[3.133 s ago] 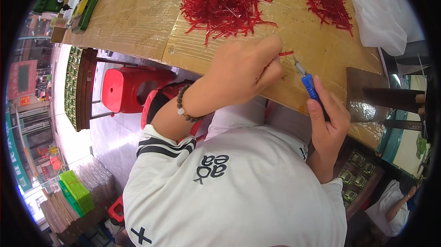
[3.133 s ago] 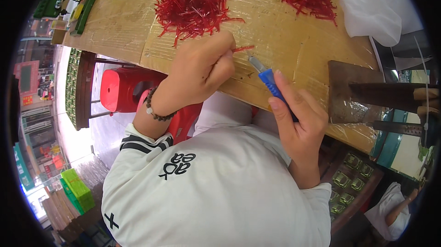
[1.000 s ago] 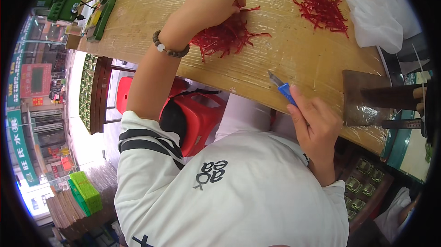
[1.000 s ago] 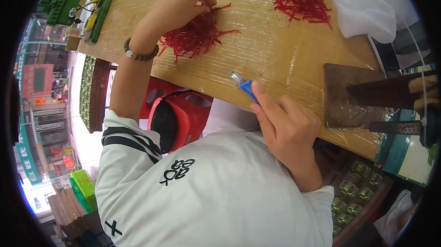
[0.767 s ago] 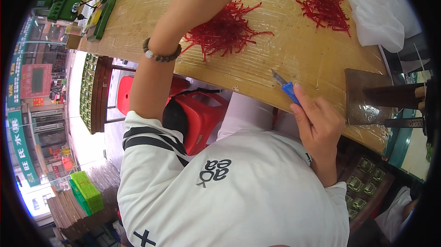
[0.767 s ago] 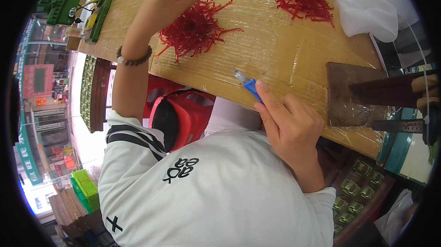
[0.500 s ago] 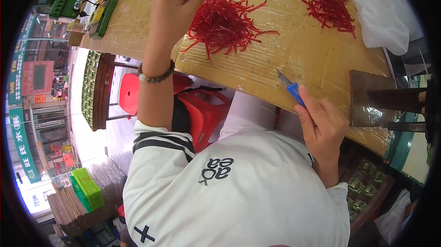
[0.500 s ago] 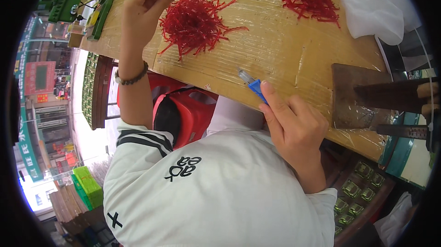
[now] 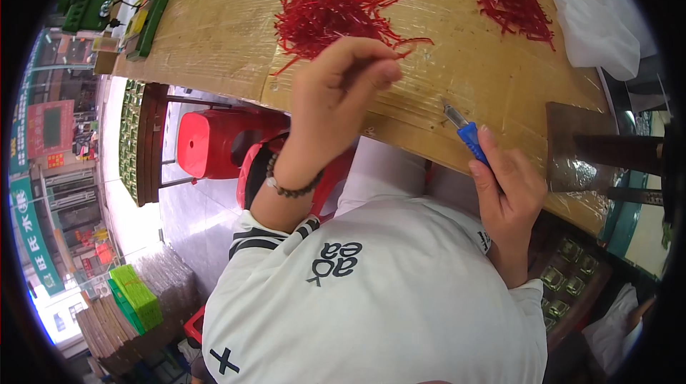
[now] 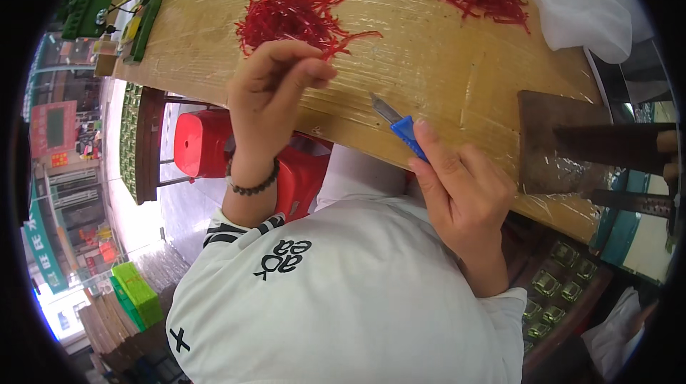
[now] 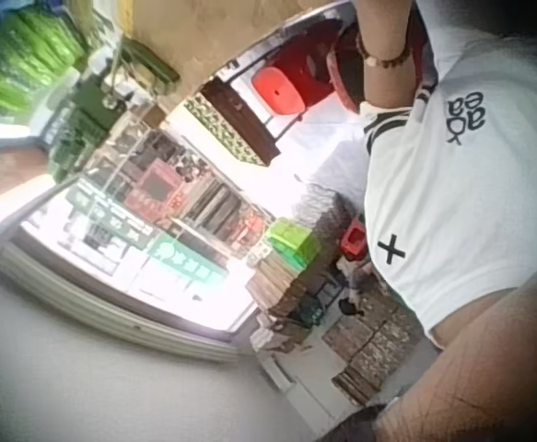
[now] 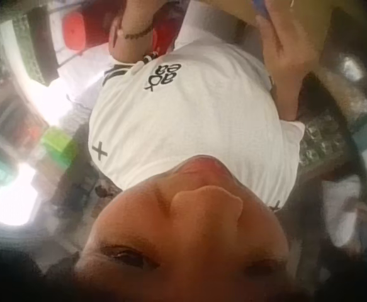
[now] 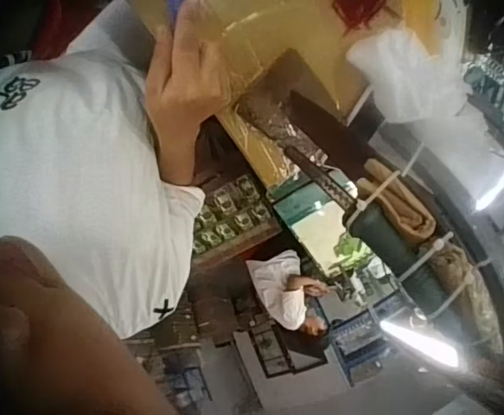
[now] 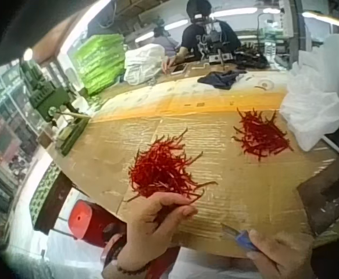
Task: The person uses a blue utility knife to cut thin red vegetable strips on a wooden cutting board. They repeatedly pick up individual strips, trim them, and place them into a growing pile on the board.
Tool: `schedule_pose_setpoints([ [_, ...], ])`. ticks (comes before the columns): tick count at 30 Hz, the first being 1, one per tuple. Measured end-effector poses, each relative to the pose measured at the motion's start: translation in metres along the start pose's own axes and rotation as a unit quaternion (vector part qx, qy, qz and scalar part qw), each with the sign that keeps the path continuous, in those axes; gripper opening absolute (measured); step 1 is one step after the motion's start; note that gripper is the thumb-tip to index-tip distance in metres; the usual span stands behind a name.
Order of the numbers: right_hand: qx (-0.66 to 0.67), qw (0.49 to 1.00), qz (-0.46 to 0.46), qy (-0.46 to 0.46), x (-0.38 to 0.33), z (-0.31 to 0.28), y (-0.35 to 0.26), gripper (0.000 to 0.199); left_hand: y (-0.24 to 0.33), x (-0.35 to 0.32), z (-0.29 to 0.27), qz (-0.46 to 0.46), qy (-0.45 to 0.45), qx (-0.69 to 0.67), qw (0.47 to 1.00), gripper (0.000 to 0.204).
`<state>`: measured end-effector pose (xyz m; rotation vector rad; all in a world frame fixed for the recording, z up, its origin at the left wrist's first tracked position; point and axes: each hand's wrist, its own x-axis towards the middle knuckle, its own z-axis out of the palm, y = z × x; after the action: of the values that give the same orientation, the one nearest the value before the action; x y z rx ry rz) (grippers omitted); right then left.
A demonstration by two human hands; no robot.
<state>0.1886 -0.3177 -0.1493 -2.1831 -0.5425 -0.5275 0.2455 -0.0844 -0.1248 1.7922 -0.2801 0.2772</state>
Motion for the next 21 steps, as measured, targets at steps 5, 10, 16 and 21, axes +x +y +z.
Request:
schedule_pose_setpoints([
  [5,0.041,0.999,0.007,0.031,0.001,0.002,0.001,0.04,0.003,-0.007,0.036,-0.055,-0.043,-0.055,0.996,0.014],
  [10,0.029,0.999,0.023,0.036,0.002,0.002,-0.001,0.038,-0.001,-0.005,0.034,0.033,-0.1,0.111,0.988,0.015],
  [16,0.017,0.998,0.068,-0.008,0.004,-0.001,-0.008,0.036,-0.001,-0.014,0.038,-0.04,-0.032,0.024,0.998,0.009],
  [21,0.017,0.996,0.077,-0.037,0.005,-0.003,-0.01,0.034,0.0,-0.016,0.038,-0.025,-0.009,0.027,0.999,0.005],
])
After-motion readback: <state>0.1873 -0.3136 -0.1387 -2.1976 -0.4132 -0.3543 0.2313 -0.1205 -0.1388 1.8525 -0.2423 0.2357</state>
